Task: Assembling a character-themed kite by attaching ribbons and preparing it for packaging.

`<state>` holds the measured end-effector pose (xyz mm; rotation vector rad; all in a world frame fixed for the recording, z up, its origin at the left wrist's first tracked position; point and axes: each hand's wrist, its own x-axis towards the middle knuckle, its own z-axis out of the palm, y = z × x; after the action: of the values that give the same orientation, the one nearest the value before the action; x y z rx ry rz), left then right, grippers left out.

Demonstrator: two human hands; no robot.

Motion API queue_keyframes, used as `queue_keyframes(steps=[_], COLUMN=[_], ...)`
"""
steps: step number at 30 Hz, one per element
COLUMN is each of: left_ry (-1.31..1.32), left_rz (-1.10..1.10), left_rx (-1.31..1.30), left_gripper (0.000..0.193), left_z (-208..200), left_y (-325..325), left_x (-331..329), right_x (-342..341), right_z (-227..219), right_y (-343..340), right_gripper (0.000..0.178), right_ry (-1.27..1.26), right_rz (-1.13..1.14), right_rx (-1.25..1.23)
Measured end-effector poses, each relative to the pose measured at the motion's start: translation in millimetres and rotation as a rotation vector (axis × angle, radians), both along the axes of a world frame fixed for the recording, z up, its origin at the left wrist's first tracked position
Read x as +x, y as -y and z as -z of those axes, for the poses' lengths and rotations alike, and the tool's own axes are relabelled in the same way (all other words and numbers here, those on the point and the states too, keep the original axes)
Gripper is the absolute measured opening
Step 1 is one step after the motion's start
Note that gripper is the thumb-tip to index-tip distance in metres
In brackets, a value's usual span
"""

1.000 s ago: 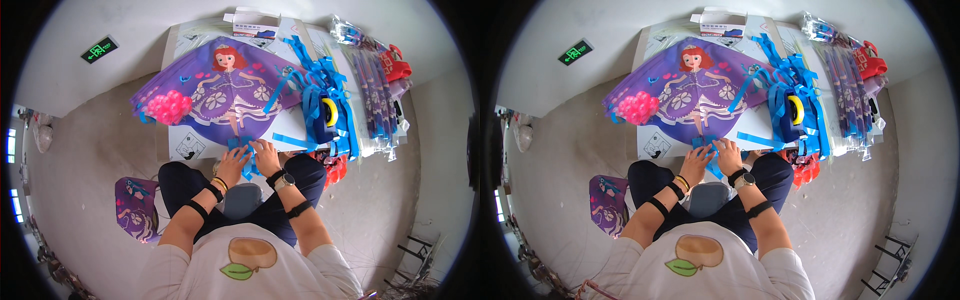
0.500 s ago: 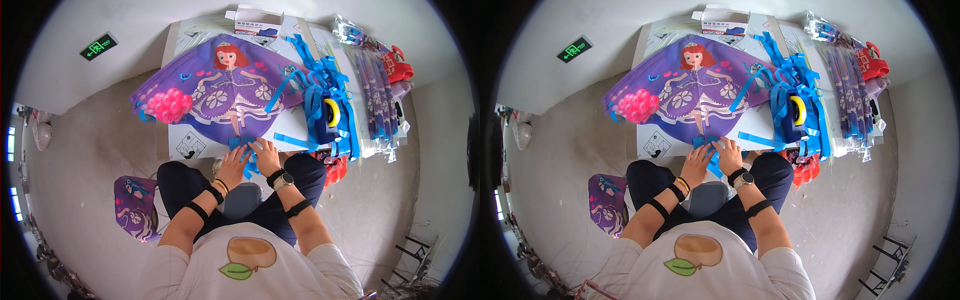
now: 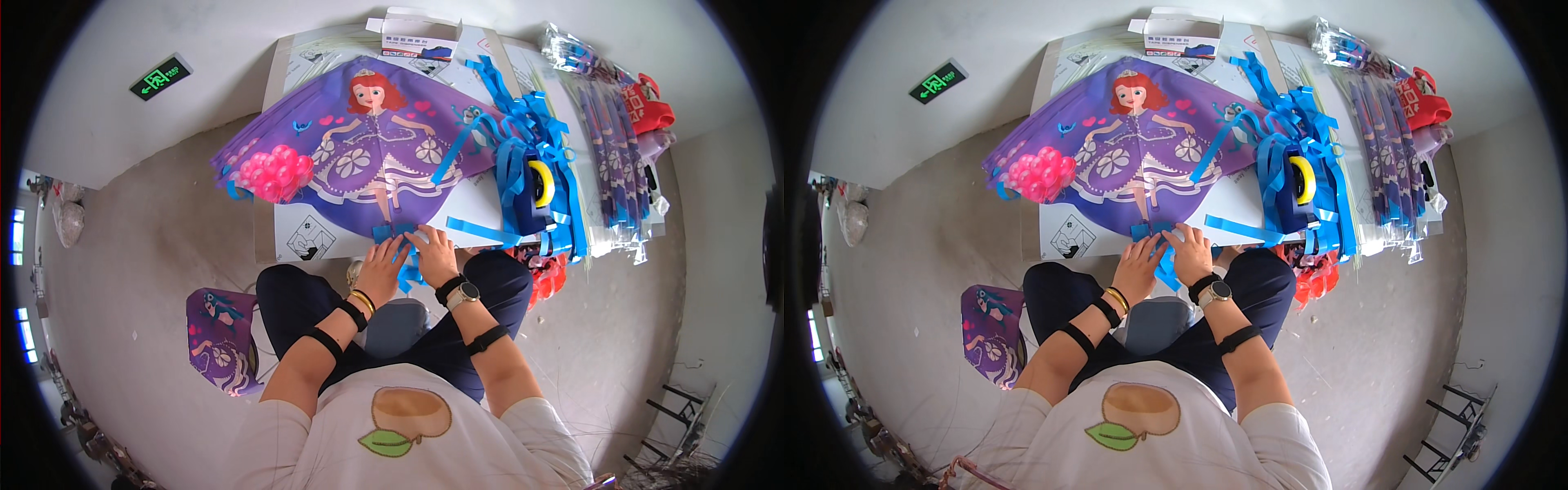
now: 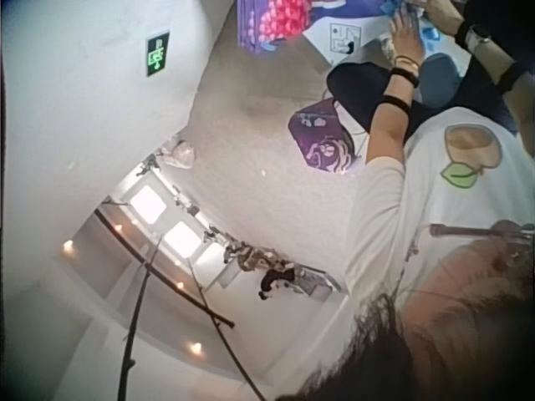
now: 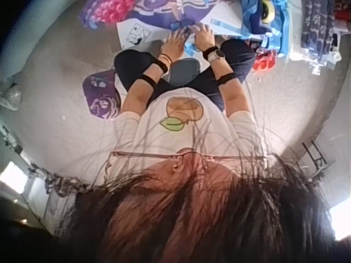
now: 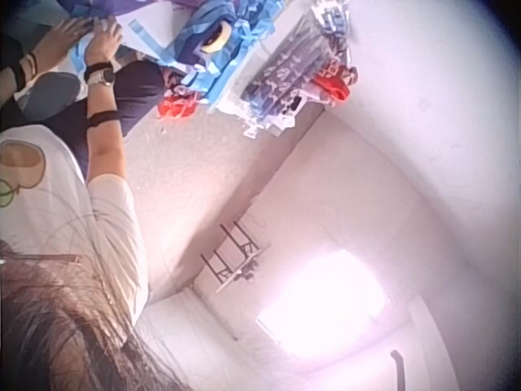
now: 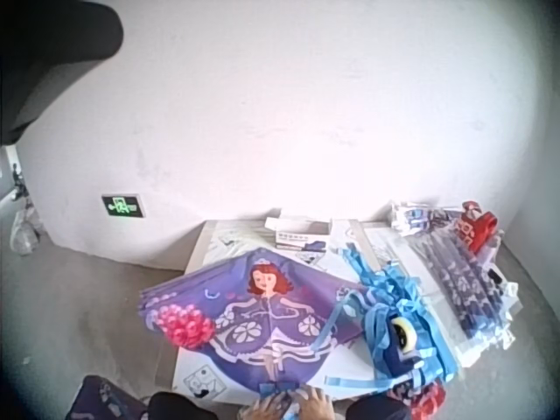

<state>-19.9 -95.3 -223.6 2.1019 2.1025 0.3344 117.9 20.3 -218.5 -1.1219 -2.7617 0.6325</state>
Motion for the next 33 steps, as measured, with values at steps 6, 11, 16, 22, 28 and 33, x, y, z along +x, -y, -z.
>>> queue_keyframes(steps=[6, 11, 16, 22, 28, 33], left_ry=[-0.009, -0.046, -0.025, -0.042, -0.037, -0.014], left_rz=[0.008, 0.002, 0.002, -0.017, -0.007, 0.022], left_rx=[0.000, -0.008, 0.020, 0.037, 0.017, 0.014], left_gripper=[0.074, 0.073, 0.072, 0.072, 0.073, 0.070], left_z=[-1, 1, 2, 5, 3, 3], left_y=[1, 2, 0, 1, 1, -4], left_x=[0, -1, 2, 2, 2, 10], right_x=[1, 1, 4, 2, 3, 16], right_z=[0, 3, 4, 3, 2, 0], right_y=[0, -2, -4, -3, -3, -11], right_gripper=[0.056, 0.052, 0.051, 0.051, 0.053, 0.053], right_ry=[-0.001, -0.033, -0.031, -0.023, -0.008, -0.095], right_rz=[-0.003, -0.004, -0.004, -0.011, -0.011, 0.049], right_rx=[0.006, -0.021, 0.011, 0.019, 0.018, -0.039])
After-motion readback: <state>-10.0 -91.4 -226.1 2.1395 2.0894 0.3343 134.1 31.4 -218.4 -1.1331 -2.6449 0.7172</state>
